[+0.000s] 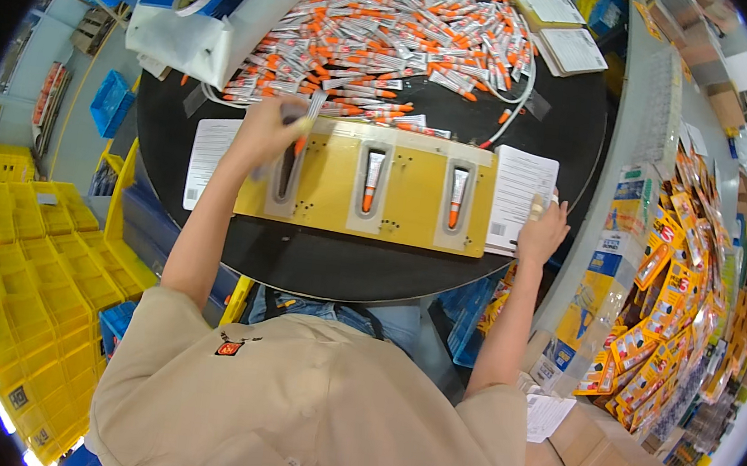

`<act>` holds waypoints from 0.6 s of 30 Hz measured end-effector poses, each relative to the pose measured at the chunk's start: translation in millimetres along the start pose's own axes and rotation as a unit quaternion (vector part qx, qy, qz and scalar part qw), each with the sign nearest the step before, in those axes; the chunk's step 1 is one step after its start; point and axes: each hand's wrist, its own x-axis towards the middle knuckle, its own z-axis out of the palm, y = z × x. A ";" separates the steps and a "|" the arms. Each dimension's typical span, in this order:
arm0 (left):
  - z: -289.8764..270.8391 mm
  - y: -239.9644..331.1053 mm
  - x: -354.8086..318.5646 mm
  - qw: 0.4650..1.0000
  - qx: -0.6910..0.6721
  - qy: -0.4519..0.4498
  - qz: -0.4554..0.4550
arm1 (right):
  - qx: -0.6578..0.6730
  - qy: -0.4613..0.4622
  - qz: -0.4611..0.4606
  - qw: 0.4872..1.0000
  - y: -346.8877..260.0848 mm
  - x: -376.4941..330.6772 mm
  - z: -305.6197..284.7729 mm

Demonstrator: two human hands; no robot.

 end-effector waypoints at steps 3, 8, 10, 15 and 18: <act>-8.8 -24.6 -43.7 0.996 0.067 -0.045 -0.029 | 0.067 0.135 -0.088 0.985 -7.0 -2.9 -0.4; -0.1 -34.8 -54.2 0.992 0.107 -0.060 -0.019 | -0.013 0.219 -0.103 0.970 -46.2 -16.3 -52.1; -9.8 -49.1 -56.7 0.996 0.070 -0.050 -0.023 | 0.008 0.222 -0.060 0.973 -75.2 -27.5 -84.8; -69.4 -121.6 -72.8 0.941 0.219 0.104 -0.236 | 0.307 0.101 -0.108 0.940 -165.4 -82.1 -113.2; -84.3 -128.9 -75.5 0.938 0.279 -0.049 -0.200 | 0.274 -0.005 -0.088 0.958 -209.4 -104.7 -70.4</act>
